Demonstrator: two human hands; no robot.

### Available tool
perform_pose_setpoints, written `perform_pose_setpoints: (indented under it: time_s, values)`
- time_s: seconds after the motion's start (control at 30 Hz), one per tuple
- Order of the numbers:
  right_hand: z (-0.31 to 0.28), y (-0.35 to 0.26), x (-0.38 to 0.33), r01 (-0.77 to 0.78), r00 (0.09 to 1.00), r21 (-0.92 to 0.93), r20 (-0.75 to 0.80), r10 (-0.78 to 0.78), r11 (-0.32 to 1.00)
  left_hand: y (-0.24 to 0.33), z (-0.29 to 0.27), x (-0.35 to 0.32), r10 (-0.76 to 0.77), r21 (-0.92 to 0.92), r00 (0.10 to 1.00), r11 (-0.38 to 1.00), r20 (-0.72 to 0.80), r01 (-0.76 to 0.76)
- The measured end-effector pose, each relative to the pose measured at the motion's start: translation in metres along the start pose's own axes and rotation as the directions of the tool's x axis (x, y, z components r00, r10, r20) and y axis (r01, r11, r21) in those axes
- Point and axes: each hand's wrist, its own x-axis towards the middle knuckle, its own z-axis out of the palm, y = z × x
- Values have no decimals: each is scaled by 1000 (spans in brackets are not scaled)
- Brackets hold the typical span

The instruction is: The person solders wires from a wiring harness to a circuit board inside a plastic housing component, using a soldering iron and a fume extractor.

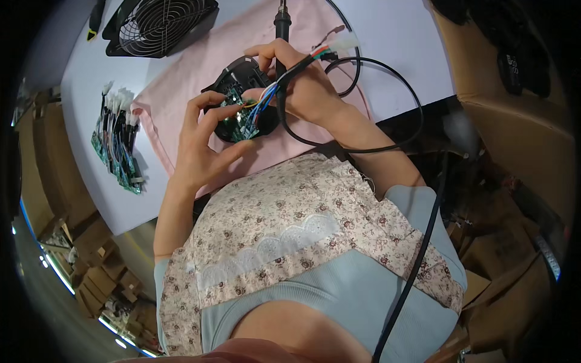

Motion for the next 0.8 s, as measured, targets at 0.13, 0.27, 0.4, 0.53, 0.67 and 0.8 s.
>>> perform_pose_setpoints:
  time_s: [0.13, 0.27, 0.4, 0.53, 0.67, 0.8]
  values:
    - [0, -5, 2, 45, 997, 87, -61, -40, 995, 5, -3, 4, 2, 14, 1000, 1000, -7, -2]
    - [1, 2, 2, 32, 996, 126, -81, -22, 991, 7, -3, 10, 29, 75, 1000, 997, -1, -29]
    - [0, -2, 1, -34, 999, 58, -35, 36, 998, 11, -2, 11, 2, 111, 1000, 994, -5, -2]
    - [2, 0, 3, 46, 995, 24, -95, -43, 999, 11, 2, 14, 8, 175, 1000, 985, -23, -3]
    - [5, 1, 5, 137, 977, -76, -151, -147, 988, 10, 4, 12, 19, 241, 999, 970, -36, -10]
    - [0, -12, 5, 57, 993, -93, -98, -66, 994, 9, 4, 10, 43, 322, 998, 947, -46, -26]
